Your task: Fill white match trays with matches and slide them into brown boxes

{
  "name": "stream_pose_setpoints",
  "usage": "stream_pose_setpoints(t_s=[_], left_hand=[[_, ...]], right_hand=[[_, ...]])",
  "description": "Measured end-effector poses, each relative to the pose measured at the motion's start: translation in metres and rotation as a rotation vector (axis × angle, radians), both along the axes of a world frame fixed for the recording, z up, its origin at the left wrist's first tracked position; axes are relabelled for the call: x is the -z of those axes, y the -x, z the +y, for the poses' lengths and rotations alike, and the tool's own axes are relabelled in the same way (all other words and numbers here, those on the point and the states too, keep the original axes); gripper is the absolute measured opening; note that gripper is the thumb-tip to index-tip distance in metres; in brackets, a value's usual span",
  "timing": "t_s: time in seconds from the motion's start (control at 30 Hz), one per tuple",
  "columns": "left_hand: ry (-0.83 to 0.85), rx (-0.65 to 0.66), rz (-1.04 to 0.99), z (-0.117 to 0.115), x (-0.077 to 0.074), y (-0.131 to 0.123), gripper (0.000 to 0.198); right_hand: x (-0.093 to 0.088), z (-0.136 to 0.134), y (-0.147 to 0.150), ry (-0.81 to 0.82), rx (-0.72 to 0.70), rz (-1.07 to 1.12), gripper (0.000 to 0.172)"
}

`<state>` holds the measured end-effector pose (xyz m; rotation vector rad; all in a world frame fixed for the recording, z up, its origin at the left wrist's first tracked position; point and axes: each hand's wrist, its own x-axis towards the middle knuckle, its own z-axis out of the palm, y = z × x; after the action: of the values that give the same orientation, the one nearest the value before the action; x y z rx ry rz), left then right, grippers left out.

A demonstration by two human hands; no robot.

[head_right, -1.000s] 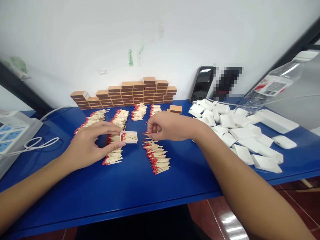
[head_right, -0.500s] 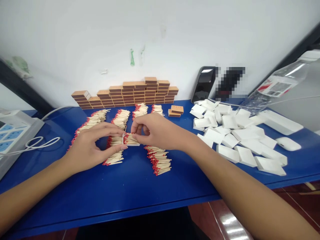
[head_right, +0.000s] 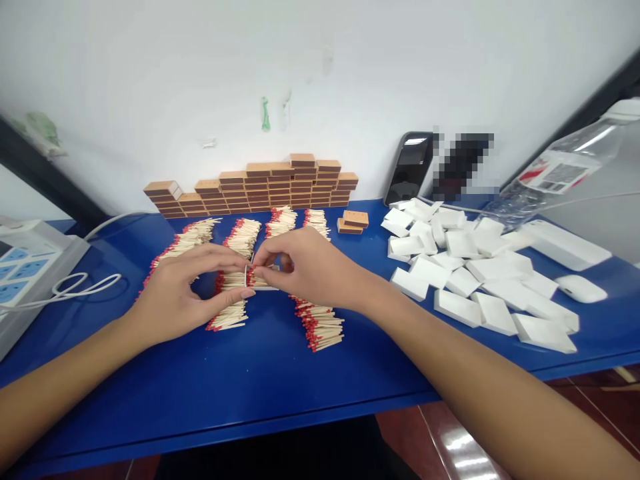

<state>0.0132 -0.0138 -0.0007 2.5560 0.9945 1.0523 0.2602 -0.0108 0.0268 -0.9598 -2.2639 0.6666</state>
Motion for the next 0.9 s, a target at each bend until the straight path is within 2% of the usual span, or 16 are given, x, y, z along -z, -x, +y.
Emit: stream_pose_setpoints(t_s=[0.33, 0.53, 0.7, 0.9], left_hand=[[-0.020, -0.012, 0.007, 0.000, -0.002, -0.001, 0.027], [-0.033, -0.004, -0.015, 0.000, -0.001, -0.001, 0.029], [-0.038, -0.010, -0.026, 0.001, -0.001, 0.000, 0.028], [-0.052, -0.004, -0.027, 0.002, -0.002, 0.000, 0.025]], right_hand=[[-0.008, -0.001, -0.001, -0.005, 0.067, 0.059, 0.012], [-0.001, 0.002, 0.000, -0.061, -0.013, 0.010, 0.010], [-0.007, 0.004, -0.009, -0.099, 0.034, -0.018, 0.012], [-0.017, 0.003, -0.016, 0.003, -0.015, -0.166, 0.012]])
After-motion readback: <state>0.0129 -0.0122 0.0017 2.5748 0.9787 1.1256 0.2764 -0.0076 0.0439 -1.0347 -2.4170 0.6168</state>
